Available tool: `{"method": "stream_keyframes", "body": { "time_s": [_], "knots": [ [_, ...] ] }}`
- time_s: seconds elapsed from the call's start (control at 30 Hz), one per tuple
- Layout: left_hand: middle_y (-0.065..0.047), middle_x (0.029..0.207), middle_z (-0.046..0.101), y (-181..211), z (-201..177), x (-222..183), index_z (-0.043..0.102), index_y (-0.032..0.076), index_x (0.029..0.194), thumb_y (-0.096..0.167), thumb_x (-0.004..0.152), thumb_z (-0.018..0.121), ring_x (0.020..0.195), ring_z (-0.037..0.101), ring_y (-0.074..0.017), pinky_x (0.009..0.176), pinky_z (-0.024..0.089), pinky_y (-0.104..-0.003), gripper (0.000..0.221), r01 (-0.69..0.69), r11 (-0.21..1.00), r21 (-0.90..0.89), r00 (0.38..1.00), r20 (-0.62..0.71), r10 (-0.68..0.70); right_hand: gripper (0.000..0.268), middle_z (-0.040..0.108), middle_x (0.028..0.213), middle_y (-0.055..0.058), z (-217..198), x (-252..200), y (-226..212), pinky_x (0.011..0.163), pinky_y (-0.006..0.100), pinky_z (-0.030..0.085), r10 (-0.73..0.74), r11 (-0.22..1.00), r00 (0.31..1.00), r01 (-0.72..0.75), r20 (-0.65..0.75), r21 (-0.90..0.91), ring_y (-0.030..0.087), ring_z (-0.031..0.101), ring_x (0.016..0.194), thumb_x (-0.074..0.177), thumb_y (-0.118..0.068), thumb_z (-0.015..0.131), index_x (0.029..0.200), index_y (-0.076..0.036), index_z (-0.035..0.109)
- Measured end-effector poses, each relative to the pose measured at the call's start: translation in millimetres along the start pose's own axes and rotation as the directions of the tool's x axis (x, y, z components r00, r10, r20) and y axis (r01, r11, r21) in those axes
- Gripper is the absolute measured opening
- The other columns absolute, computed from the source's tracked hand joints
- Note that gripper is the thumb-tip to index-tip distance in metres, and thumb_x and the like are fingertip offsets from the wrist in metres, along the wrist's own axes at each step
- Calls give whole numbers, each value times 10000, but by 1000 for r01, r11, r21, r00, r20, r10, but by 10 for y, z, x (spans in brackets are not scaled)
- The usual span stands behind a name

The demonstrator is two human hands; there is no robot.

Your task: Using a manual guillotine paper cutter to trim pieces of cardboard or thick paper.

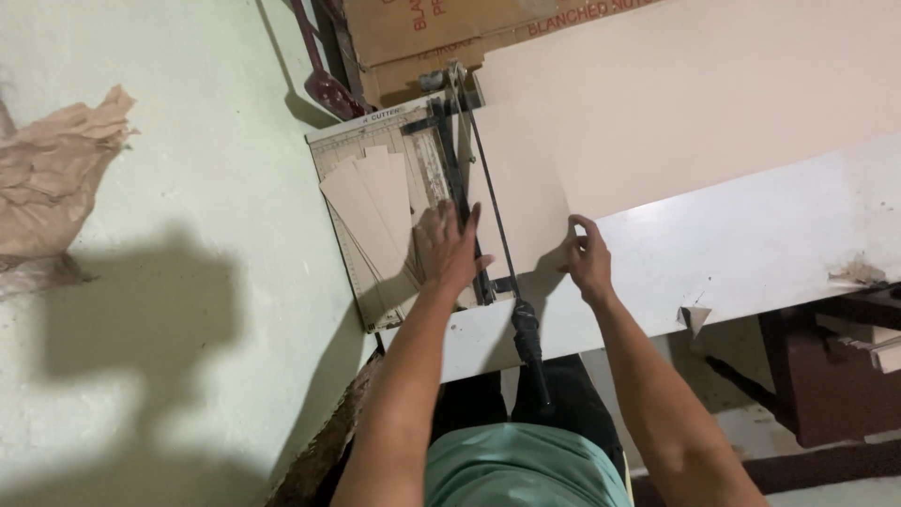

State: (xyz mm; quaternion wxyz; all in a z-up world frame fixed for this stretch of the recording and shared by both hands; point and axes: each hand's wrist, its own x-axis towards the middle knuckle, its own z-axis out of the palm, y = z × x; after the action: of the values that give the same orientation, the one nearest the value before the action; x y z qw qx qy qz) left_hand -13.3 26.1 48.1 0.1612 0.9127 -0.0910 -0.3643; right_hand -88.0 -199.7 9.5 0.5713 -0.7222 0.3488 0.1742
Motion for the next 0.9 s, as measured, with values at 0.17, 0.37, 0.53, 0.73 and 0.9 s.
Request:
{"method": "stream_keyframes", "body": {
  "time_s": [0.17,0.37,0.53,0.73,0.9],
  "knots": [
    [-314,1665,-110,26,362,341,17,155,1654,372,903,765,1530,-90,-538,1131,145,-801,1082,100,989,111,991,80,-109,474,544,1380,323,-18,120,126,906,549,596,-16,1000,1000,16,25,-26,502,556,1294,1078,-70,468,1541,-162,426],
    [-286,1670,-116,-43,527,507,-7,148,1652,346,872,776,1540,-103,-506,1082,264,-792,1123,119,976,180,988,71,-134,425,598,1288,257,-219,-468,-423,867,644,563,-211,663,977,148,6,-734,527,669,1091,1093,-400,485,1469,-214,554],
    [-244,1678,-175,-22,494,520,-74,175,1648,392,863,796,1535,-129,-489,1097,187,-803,1191,149,955,256,981,82,-175,963,695,990,209,275,-1576,-430,798,591,523,32,657,973,152,228,-739,478,676,914,908,-675,516,1654,-209,122],
    [-246,1682,-156,-129,732,700,-20,189,1654,318,832,812,1547,-118,-481,1088,200,-814,1177,159,977,140,985,48,-167,812,762,1003,227,706,-965,834,826,540,599,92,584,967,139,236,-800,436,761,938,966,-276,518,1629,-142,69],
    [-251,1686,-138,8,496,464,-17,184,1659,335,828,830,1538,-138,-490,1097,66,-825,1196,152,980,126,986,43,-159,812,762,944,218,503,-1223,552,802,596,567,86,659,968,123,237,-742,466,749,912,955,-305,536,1617,-218,75]
  ]
}}
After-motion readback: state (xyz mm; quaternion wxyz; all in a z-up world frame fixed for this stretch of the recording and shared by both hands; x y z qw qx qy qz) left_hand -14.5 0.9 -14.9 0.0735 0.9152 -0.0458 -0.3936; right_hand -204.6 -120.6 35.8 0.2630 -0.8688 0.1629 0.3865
